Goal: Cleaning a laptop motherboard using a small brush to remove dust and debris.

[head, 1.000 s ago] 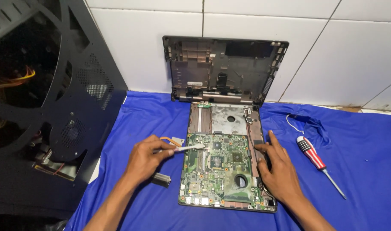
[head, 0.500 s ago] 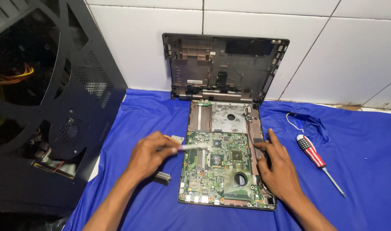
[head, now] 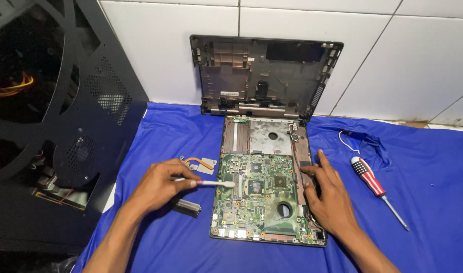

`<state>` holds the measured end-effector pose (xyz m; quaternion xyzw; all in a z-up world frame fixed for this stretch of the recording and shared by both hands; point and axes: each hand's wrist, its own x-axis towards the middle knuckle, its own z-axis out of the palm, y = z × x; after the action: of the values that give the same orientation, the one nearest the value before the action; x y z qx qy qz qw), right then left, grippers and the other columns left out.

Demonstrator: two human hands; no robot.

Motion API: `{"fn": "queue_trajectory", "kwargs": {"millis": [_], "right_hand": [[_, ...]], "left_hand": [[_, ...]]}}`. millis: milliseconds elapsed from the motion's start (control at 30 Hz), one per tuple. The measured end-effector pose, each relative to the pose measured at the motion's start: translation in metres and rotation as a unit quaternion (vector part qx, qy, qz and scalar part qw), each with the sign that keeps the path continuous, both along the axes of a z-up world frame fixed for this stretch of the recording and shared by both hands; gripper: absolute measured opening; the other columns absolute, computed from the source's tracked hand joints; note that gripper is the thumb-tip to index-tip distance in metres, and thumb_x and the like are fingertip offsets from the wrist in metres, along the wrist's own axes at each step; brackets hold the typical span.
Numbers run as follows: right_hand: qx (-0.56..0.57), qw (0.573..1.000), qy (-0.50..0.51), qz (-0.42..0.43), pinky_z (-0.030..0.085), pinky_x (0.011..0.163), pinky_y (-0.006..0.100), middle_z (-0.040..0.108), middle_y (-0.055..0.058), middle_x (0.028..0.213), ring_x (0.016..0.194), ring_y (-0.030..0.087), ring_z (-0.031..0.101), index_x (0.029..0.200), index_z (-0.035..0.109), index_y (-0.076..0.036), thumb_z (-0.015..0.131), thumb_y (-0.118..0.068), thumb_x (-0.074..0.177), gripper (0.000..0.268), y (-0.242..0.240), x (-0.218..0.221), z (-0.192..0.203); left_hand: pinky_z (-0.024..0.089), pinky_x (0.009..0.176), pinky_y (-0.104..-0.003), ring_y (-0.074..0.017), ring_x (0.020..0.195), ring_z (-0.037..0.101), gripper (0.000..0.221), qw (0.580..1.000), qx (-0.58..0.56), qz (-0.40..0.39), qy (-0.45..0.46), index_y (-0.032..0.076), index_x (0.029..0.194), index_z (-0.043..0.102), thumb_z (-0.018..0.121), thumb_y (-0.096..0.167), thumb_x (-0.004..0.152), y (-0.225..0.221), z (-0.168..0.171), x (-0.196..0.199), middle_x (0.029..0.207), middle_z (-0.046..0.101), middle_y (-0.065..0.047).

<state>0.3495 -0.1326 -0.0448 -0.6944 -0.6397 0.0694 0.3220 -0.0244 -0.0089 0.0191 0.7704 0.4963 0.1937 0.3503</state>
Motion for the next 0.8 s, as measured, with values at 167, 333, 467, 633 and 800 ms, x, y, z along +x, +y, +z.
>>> {"fn": "queue_trajectory", "kwargs": {"millis": [167,333,467,633,800], "right_hand": [[-0.003,1.000,0.005,0.001,0.027,0.118,0.061,0.028,0.011,0.171,0.151,0.036,0.036,0.125,0.063,-0.018,0.055,-0.011,0.088,0.038,-0.001,0.000,0.001],[-0.010,1.000,0.011,-0.002,0.024,0.119,0.061,0.027,0.010,0.171,0.151,0.036,0.035,0.125,0.063,-0.019,0.055,-0.011,0.088,0.039,-0.001,-0.001,0.001],[0.006,1.000,0.002,0.003,0.030,0.115,0.058,0.030,0.013,0.170,0.149,0.036,0.039,0.124,0.064,-0.018,0.054,-0.011,0.088,0.038,0.000,0.000,0.000],[-0.006,1.000,0.003,0.006,0.024,0.119,0.063,0.027,0.013,0.171,0.151,0.037,0.035,0.124,0.063,-0.018,0.054,-0.011,0.089,0.037,-0.001,-0.002,0.003],[-0.004,1.000,-0.001,0.002,0.031,0.115,0.058,0.029,0.013,0.171,0.148,0.035,0.040,0.125,0.063,-0.018,0.056,-0.011,0.088,0.038,0.000,0.000,0.001]], "left_hand": [[0.050,0.077,-0.027,-0.0106,0.081,0.068,0.011,0.997,-0.041,-0.068,0.003,0.019,0.089,0.091,0.085,0.021,0.080,0.001,-0.002,-0.004,0.081,0.077,0.004],[0.045,0.074,-0.025,-0.0099,0.077,0.066,0.010,0.997,-0.070,-0.029,0.024,0.019,0.087,0.093,0.087,0.019,0.078,-0.003,0.009,-0.009,0.080,0.074,0.004],[0.044,0.075,-0.024,-0.0083,0.078,0.065,0.009,0.994,-0.085,-0.048,0.050,0.020,0.087,0.092,0.086,0.021,0.081,-0.006,0.014,-0.008,0.079,0.077,0.006],[0.044,0.074,-0.026,-0.0084,0.078,0.065,0.008,0.994,-0.079,-0.046,0.062,0.021,0.086,0.091,0.086,0.022,0.080,-0.008,0.018,-0.008,0.077,0.076,0.008],[0.050,0.078,-0.023,-0.0081,0.083,0.075,0.009,0.995,-0.080,-0.017,0.060,0.020,0.082,0.091,0.091,0.018,0.073,-0.003,0.004,-0.018,0.090,0.083,0.006]]}}
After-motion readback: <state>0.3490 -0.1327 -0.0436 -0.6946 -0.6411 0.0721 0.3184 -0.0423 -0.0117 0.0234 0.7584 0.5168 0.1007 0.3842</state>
